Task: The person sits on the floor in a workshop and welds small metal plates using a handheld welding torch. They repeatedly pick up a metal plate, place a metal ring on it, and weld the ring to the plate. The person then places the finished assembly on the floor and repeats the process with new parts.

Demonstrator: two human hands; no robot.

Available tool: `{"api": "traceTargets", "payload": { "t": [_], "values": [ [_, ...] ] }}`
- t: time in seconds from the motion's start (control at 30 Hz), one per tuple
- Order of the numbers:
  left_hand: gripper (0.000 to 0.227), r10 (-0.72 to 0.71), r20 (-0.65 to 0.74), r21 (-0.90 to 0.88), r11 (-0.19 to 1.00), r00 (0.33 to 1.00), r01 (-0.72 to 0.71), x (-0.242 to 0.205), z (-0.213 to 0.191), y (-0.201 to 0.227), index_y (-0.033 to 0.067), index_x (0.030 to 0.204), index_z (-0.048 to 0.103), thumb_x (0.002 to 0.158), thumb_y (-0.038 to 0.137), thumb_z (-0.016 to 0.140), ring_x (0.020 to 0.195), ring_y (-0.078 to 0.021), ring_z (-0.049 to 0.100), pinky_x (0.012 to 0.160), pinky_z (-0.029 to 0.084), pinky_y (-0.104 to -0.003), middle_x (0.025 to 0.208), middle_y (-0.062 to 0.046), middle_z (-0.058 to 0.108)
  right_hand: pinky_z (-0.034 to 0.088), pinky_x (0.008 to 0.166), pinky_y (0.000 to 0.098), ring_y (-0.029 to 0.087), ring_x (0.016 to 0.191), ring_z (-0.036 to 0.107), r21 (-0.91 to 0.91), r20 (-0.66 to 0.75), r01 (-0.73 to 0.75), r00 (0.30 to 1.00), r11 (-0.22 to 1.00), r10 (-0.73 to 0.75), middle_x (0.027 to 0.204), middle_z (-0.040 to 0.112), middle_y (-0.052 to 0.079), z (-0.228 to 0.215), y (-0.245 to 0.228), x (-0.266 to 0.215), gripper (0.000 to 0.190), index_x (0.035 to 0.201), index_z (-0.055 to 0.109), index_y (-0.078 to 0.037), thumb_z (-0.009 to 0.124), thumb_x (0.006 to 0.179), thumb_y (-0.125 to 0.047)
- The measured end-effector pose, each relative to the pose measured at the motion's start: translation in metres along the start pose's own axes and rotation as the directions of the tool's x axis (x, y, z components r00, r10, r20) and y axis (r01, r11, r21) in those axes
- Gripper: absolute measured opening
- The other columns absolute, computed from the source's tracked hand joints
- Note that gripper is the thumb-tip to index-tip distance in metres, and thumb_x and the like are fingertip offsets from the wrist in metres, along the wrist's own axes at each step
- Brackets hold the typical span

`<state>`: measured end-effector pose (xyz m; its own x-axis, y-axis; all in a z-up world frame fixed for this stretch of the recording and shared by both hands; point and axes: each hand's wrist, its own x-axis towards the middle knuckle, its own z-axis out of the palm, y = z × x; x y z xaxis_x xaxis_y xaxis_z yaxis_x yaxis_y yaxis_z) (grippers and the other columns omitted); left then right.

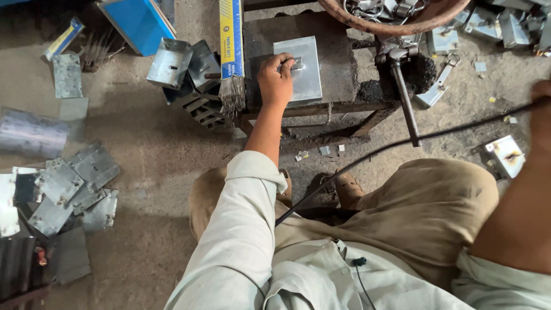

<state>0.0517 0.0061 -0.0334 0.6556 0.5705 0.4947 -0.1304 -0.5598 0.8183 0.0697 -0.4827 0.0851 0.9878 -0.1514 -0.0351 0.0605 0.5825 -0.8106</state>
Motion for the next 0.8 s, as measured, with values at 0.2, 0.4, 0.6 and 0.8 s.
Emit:
{"api": "traceTargets", "payload": {
  "t": [0.2, 0.4, 0.6, 0.8],
  "values": [
    [0.008, 0.0, -0.003, 0.066, 0.998, 1.0, 0.0, -0.001, -0.001, -0.002, 0.012, 0.096, 0.077, 0.089, 0.012, 0.078, 0.095, -0.0259, 0.072, 0.082, 0.058, -0.037, 0.096, -0.007, 0.076, 0.05, 0.062, 0.0326, 0.02, 0.076, 0.061, -0.027, 0.125, -0.217, 0.968, 0.976, 0.219, 0.1, 0.063, 0.013, 0.123, 0.083, -0.065, 0.055, 0.139, 0.04, -0.007, 0.06, 0.1, -0.04],
    [0.008, 0.013, -0.018, 0.044, 0.999, 1.0, -0.013, -0.003, 0.002, -0.007, 0.0126, 0.097, 0.077, 0.089, 0.013, 0.078, 0.096, -0.0225, 0.073, 0.083, 0.06, -0.035, 0.097, -0.005, 0.076, 0.052, 0.053, 0.0285, 0.014, 0.068, 0.059, -0.584, 0.211, -0.23, 0.883, 0.779, 0.419, 0.101, 0.063, 0.008, 0.158, 0.148, -0.107, 0.08, 0.159, 0.038, -0.004, 0.071, 0.09, -0.026],
    [0.009, 0.057, -0.039, 0.094, 0.994, 0.998, -0.053, -0.003, 0.003, -0.013, 0.0137, 0.097, 0.078, 0.089, 0.016, 0.08, 0.098, -0.021, 0.071, 0.085, 0.059, -0.035, 0.097, -0.004, 0.077, 0.056, 0.07, 0.0293, 0.017, 0.088, 0.064, -0.742, 0.406, 0.126, 0.866, 0.658, 0.292, 0.115, 0.067, 0.014, 0.153, 0.183, -0.112, 0.085, 0.157, 0.036, 0.005, 0.077, 0.094, -0.036],
    [0.008, -0.035, 0.0, 0.125, 0.992, 0.999, 0.035, -0.002, 0.004, -0.012, 0.016, 0.096, 0.079, 0.09, 0.02, 0.079, 0.102, -0.0204, 0.07, 0.085, 0.06, -0.034, 0.1, -0.002, 0.075, 0.057, 0.084, 0.0298, 0.018, 0.102, 0.067, -0.729, 0.427, 0.102, 0.841, 0.677, 0.333, 0.117, 0.067, 0.014, 0.156, 0.197, -0.112, 0.087, 0.153, 0.034, 0.008, 0.077, 0.092, -0.037]
  ]
}}
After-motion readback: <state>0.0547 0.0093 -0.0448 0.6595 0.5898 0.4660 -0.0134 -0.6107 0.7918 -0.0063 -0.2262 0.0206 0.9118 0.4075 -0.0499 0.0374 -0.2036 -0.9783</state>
